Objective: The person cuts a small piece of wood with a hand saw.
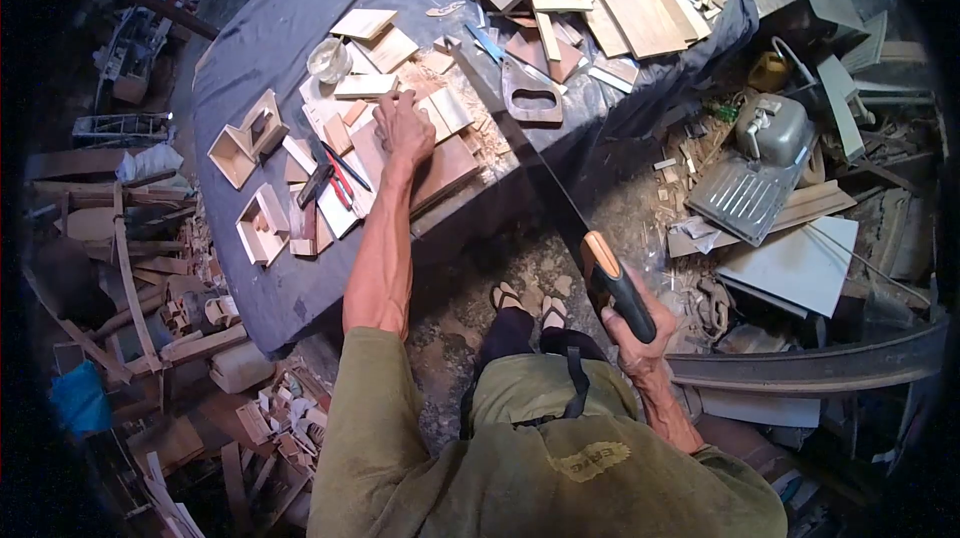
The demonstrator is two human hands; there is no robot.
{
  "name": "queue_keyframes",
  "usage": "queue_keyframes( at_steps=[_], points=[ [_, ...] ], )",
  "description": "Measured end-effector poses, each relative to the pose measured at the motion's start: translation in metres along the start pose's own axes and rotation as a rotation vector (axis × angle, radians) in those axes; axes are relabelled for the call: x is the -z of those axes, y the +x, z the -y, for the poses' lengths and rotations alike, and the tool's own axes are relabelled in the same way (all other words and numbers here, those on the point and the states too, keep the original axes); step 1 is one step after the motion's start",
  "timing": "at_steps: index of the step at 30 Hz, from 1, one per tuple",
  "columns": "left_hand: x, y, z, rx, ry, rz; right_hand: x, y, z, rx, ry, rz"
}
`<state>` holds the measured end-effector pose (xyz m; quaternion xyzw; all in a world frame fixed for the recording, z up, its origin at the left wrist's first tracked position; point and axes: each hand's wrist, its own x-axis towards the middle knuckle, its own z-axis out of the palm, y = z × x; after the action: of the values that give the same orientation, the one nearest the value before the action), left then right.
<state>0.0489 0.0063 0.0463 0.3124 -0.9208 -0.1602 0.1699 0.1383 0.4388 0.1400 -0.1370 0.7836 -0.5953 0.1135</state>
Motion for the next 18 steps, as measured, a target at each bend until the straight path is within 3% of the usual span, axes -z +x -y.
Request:
queue_keyframes(
  at_steps=[7, 18],
  points=[
    [-0.031, -0.006, -0.002, -0.109, 0.082, -0.198, -0.011, 0.002, -0.004, 0.058, -0.005, 0.038],
    [-0.037, 0.000, -0.007, -0.123, -0.035, -0.262, -0.020, 0.007, -0.004, 0.089, -0.018, 0.088]
  ],
)
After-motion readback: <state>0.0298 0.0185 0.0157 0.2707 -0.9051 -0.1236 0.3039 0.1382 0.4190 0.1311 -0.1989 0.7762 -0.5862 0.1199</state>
